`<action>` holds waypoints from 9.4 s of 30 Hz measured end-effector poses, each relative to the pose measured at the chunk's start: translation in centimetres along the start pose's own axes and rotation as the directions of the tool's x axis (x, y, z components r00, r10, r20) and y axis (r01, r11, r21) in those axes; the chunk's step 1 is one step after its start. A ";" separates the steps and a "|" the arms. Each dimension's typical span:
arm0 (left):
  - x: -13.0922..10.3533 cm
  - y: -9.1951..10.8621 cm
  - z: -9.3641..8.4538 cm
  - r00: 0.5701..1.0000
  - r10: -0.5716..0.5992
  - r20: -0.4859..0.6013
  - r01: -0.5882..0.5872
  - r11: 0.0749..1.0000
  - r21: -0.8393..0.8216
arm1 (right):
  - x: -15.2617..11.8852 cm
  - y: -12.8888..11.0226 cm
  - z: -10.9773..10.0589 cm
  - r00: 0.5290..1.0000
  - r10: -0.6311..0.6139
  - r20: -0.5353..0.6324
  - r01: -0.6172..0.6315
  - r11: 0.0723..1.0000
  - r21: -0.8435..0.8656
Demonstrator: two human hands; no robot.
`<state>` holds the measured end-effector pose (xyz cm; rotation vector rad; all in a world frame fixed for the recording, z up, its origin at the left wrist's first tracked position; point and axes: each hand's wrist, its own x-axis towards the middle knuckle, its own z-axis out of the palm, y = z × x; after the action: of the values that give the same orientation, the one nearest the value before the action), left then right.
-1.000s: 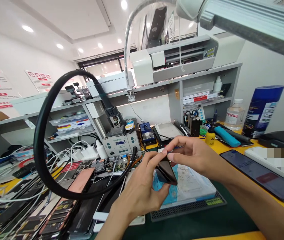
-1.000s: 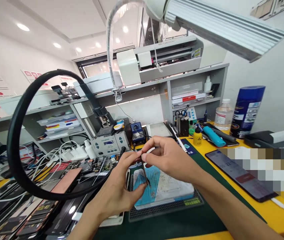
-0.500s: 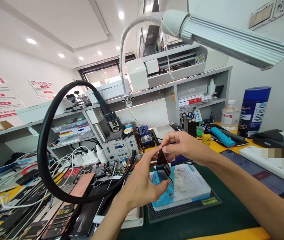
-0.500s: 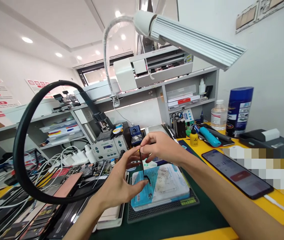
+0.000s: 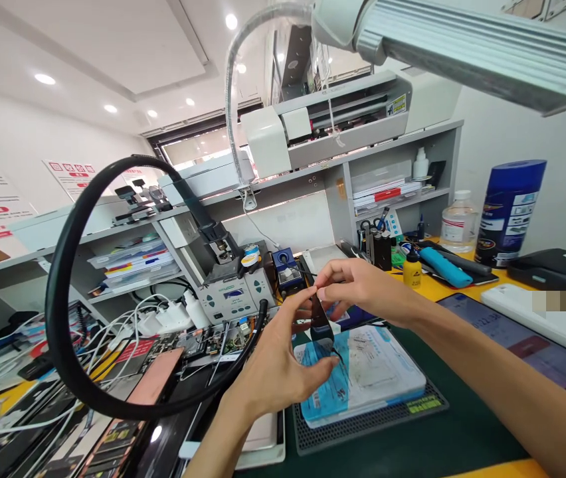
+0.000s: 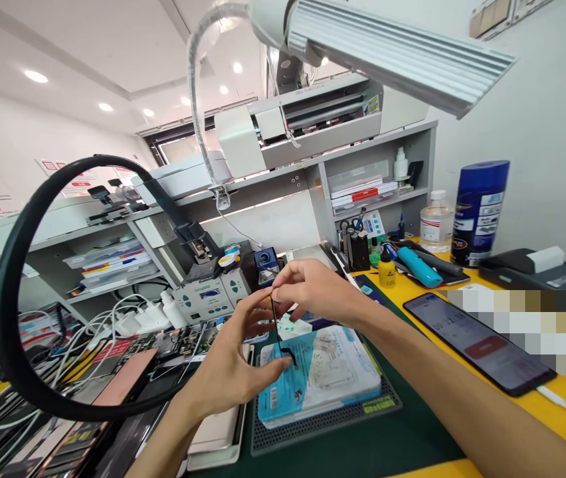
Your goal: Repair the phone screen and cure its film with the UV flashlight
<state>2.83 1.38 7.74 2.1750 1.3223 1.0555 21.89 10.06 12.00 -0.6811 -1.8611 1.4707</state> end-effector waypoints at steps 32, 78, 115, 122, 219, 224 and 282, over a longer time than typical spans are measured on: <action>0.0 -1.0 0.0 1.000 -0.006 -0.020 0.006 1.000 -0.006 | -3.6 2.1 0.2 0.993 -0.104 0.061 0.105 0.994 -0.004; 0.5 -1.1 0.1 0.999 -0.013 -0.052 0.007 0.992 -0.126 | -2.5 1.1 0.6 0.998 -0.058 0.000 0.058 0.998 -0.038; 0.6 -1.7 -0.1 0.999 -0.002 -0.037 -0.005 0.980 -0.201 | -2.8 1.2 0.2 0.989 -0.138 0.049 0.142 0.987 -0.078; 0.5 -2.0 0.0 0.998 -0.013 -0.053 0.000 0.974 -0.226 | -2.7 1.2 0.2 0.981 -0.183 0.058 0.189 0.974 -0.122; -0.2 -2.5 -0.3 0.981 -0.195 0.026 0.187 0.886 -0.424 | -1.6 5.1 1.2 0.996 -0.090 -0.026 0.089 0.995 -0.046; -0.1 -2.6 -0.4 0.973 -0.228 0.035 0.213 0.830 -0.516 | -1.4 4.7 1.5 0.998 -0.041 -0.053 0.039 0.999 -0.037; -0.6 -2.6 -2.8 0.975 -0.125 -0.181 -0.021 0.765 -0.644 | -3.1 3.1 1.6 0.949 -0.137 -0.284 0.177 0.976 0.123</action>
<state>-0.99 1.97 7.58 1.5249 0.8918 1.4887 22.64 7.51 8.16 -0.6155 -1.5426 1.3217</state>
